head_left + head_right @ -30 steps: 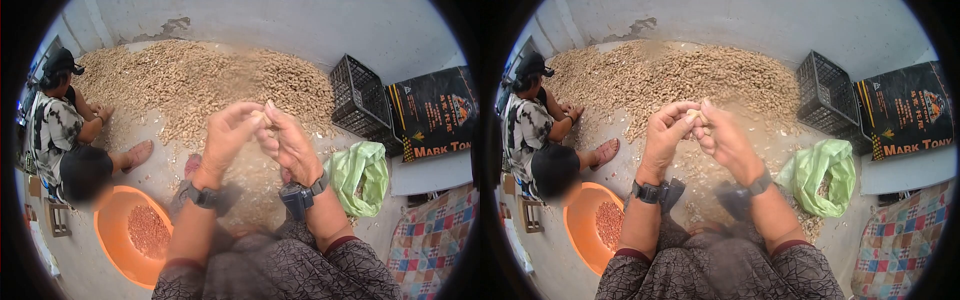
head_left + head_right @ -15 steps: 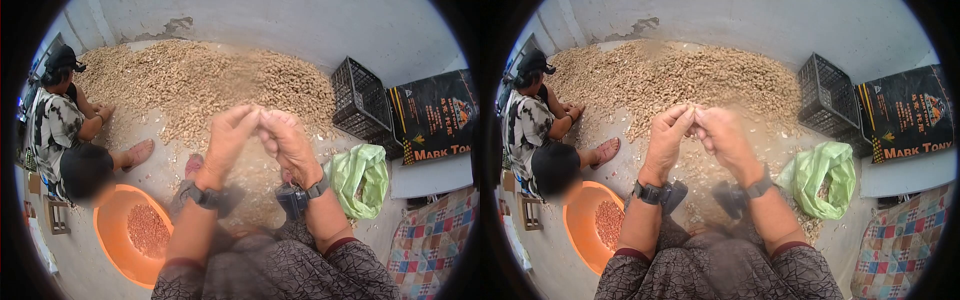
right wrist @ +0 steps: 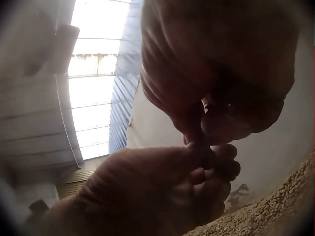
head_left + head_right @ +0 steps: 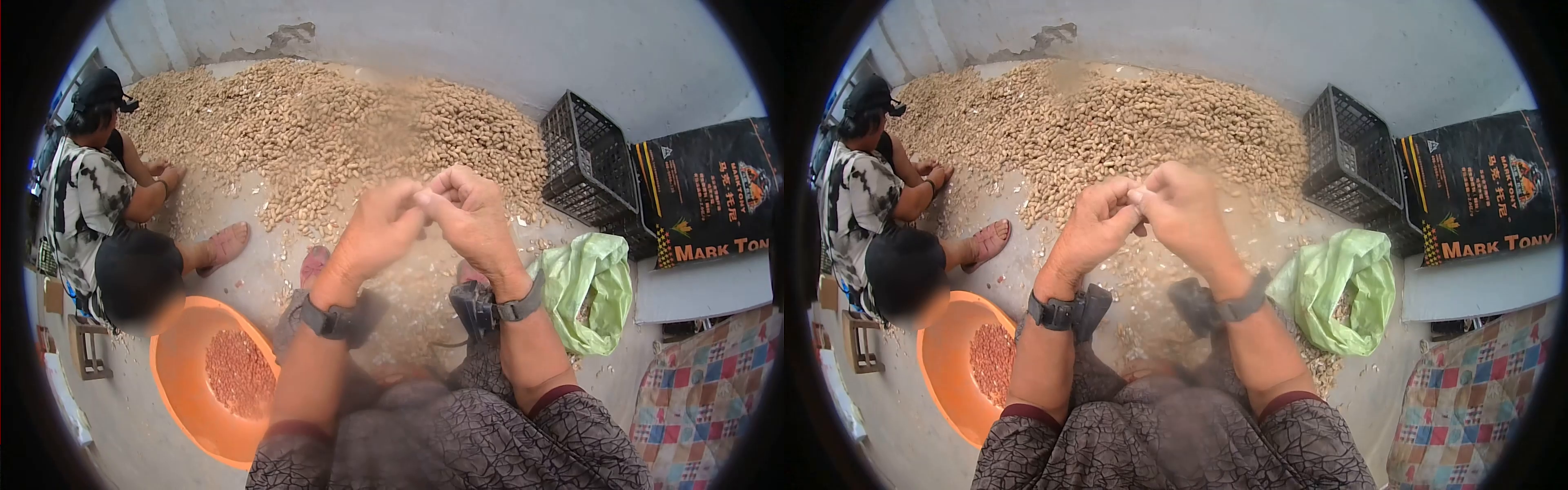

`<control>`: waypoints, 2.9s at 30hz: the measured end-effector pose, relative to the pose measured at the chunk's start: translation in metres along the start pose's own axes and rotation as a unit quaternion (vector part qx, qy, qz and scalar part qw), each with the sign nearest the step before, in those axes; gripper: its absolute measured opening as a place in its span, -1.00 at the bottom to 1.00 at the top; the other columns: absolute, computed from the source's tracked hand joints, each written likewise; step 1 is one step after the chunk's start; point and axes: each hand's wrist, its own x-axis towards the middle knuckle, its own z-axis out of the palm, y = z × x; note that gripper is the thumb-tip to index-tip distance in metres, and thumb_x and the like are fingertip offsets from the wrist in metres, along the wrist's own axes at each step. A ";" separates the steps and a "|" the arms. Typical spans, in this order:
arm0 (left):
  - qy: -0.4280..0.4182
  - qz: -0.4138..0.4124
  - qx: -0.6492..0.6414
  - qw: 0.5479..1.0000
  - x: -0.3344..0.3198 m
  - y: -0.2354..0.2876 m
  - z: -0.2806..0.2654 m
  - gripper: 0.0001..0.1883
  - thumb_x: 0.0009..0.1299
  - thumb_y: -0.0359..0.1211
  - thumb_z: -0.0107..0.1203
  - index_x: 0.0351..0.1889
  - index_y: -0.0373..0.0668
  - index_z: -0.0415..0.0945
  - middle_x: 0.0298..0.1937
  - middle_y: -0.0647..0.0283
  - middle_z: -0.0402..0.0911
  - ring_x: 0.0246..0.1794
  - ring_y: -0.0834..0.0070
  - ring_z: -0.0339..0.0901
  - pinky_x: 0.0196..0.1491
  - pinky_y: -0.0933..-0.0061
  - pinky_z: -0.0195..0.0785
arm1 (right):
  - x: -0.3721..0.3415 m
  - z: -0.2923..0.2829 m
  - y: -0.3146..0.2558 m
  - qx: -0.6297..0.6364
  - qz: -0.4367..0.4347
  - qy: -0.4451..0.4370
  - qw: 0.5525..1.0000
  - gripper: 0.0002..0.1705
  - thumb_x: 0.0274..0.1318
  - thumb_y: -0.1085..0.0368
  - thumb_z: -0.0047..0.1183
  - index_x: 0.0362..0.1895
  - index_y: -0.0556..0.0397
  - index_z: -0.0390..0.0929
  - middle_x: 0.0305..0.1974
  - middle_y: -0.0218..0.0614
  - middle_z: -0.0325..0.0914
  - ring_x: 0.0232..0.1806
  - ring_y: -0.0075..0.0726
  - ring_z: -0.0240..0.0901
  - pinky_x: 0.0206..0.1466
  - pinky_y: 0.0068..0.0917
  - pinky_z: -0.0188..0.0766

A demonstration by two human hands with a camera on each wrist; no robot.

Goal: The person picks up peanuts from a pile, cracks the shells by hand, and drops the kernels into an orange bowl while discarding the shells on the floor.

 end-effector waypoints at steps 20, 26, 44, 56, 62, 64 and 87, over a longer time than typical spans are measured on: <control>0.105 0.000 -0.092 0.990 -0.004 -0.006 0.013 -0.75 0.42 -0.31 -0.11 -0.42 -0.28 0.42 -0.56 0.26 0.48 -0.58 0.56 0.42 -0.51 0.48 0.27 | -0.003 0.007 -0.012 0.018 0.115 0.067 0.991 -0.68 0.18 0.15 0.01 -0.55 0.08 0.43 -0.67 -0.49 0.35 -0.74 -0.75 0.13 -0.74 -0.73 0.04; 0.221 0.200 0.119 0.947 0.003 -0.021 0.015 -0.74 0.39 -0.31 -0.10 -0.47 -0.28 0.43 -0.65 0.02 0.42 -0.61 0.27 0.43 -0.49 0.29 0.26 | -0.003 0.007 -0.008 -0.135 -0.017 0.036 0.990 -0.67 0.17 0.22 -0.04 -0.55 0.19 0.51 -0.67 -0.34 0.42 -0.63 -0.47 0.28 -0.53 -0.51 0.20; 0.115 -0.016 -0.271 0.956 -0.002 -0.006 0.031 -0.61 0.47 -0.15 -0.22 -0.59 -0.13 0.25 -0.67 0.43 0.22 -0.70 0.73 0.10 -0.65 0.69 -0.04 | -0.013 0.006 -0.022 0.080 0.079 0.045 0.993 -0.65 0.23 0.29 -0.15 -0.60 0.18 0.41 -0.68 -0.37 0.37 -0.65 -0.55 0.26 -0.58 -0.54 0.20; 0.090 -0.063 -0.391 0.914 -0.003 0.009 0.020 -0.65 0.44 -0.20 -0.22 -0.53 -0.21 0.32 -0.67 0.41 0.23 -0.70 0.72 0.05 -0.67 0.70 -0.05 | -0.003 -0.005 -0.008 0.317 0.189 0.003 0.929 -0.62 0.22 0.08 -0.12 -0.52 0.10 0.39 -0.68 -0.38 0.37 -0.75 -0.65 0.16 -0.76 -0.71 0.04; 0.094 -0.034 -0.383 0.918 -0.004 0.004 0.014 -0.66 0.44 -0.21 -0.22 -0.46 -0.26 0.37 -0.65 0.39 0.25 -0.68 0.71 0.09 -0.64 0.69 -0.01 | -0.003 -0.002 -0.015 0.411 0.235 -0.030 0.880 -0.53 0.27 -0.01 -0.17 -0.52 0.12 0.39 -0.70 -0.38 0.34 -0.78 -0.64 0.14 -0.78 -0.72 0.02; 0.098 -0.028 -0.384 0.918 -0.005 0.004 0.014 -0.66 0.45 -0.21 -0.22 -0.46 -0.26 0.36 -0.62 0.38 0.27 -0.65 0.70 0.13 -0.63 0.69 0.00 | -0.004 -0.003 -0.012 0.409 0.238 -0.050 0.879 -0.51 0.27 -0.03 -0.18 -0.54 0.10 0.38 -0.72 -0.38 0.32 -0.80 -0.64 0.10 -0.79 -0.72 0.01; 0.091 -0.036 -0.405 0.909 0.001 -0.006 0.007 -0.74 0.44 -0.30 -0.10 -0.13 -0.28 0.50 -0.47 0.43 0.42 -0.50 0.71 0.32 -0.43 0.72 0.18 | -0.004 -0.009 -0.021 0.222 0.136 -0.057 0.964 -0.58 0.25 0.02 -0.11 -0.45 0.13 0.42 -0.73 -0.46 0.32 -0.78 -0.68 0.13 -0.79 -0.72 -0.03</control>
